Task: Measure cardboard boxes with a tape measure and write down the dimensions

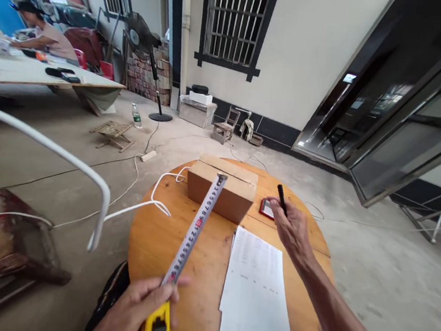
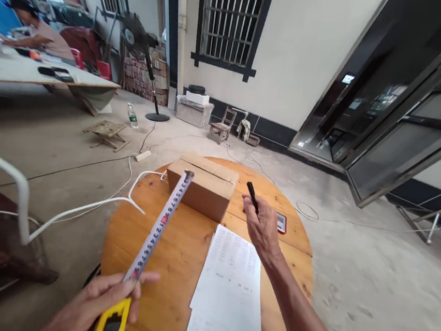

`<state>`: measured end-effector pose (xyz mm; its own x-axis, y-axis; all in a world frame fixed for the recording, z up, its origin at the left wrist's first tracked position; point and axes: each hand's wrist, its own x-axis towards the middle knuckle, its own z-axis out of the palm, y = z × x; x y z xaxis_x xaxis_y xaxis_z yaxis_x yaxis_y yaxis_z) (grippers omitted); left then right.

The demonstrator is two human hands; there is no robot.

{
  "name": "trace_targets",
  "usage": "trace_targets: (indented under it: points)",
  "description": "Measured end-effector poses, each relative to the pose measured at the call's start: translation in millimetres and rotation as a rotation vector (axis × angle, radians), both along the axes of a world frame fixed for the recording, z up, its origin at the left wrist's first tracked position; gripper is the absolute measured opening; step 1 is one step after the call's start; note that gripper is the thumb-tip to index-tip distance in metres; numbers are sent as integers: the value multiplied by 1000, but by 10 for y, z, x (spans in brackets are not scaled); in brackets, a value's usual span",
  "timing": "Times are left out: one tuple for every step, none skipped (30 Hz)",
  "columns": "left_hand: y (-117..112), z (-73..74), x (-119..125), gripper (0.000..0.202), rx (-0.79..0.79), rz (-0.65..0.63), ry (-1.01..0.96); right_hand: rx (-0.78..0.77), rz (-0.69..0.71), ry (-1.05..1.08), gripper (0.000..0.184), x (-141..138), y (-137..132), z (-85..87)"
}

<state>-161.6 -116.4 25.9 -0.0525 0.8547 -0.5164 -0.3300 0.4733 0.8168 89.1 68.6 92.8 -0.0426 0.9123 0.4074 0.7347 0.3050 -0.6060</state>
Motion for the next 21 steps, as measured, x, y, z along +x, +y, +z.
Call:
trace_targets:
  points:
    - [110,33,-70,34,53,-17,-19,7,-2,-16,40,-17,-14,-22]
    - [225,66,-133,31,119,-11,-27,13,9,-44,39,-27,-76,-70]
    - [342,96,-188,28,173,12,-22,11,47,-110,37,-36,-182,-141]
    - [454,117,-233,27,214,41,-11,26,127,-190,33,-48,-322,-234]
    - [559,128,-268,25,243,63,0,45,264,-286,29,-66,-482,-343]
    - [655,125,-293,25,263,79,2,76,368,-396,30,-90,-647,-457]
    - [740,110,-309,25,276,90,2,108,452,-506,35,-122,-801,-568]
    - [816,86,-318,26,283,96,0,129,514,-624,39,-159,-932,-668]
    - [881,55,-324,28,287,103,-1,167,545,-723,39,-197,-1031,-750]
    - [937,24,-327,29,291,109,-2,188,547,-785,36,-232,-1095,-814]
    - [985,-5,-332,30,295,116,-2,189,546,-827,34,-257,-1125,-860]
    - [1026,-27,-340,31,301,124,-1,178,541,-847,30,-268,-1128,-894]
    - [1060,-42,-352,31,309,131,2,157,539,-851,27,-260,-1112,-922]
    - [1089,-49,-367,31,317,138,6,135,538,-846,24,-235,-1087,-950]
    - [1113,-49,-385,31,327,144,11,120,534,-836,22,-192,-1059,-978]
    - [1135,-45,-405,31,337,149,17,112,527,-822,20,-135,-1033,-1006]
    - [1156,-38,-424,30,347,154,23,112,516,-804,19,-71,-1008,-1027]
    - [1179,-29,-443,30,357,159,28,110,512,-779,18,-4,-981,-1033]
    - [1206,-21,-458,30,366,163,32,95,514,-743,17,59,-948,-1015]
    - [1239,-12,-471,29,374,165,36,67,515,-689,18,111,-901,-966]
    - [1279,-5,-481,27,378,166,39,33,505,-618,19,145,-834,-883]
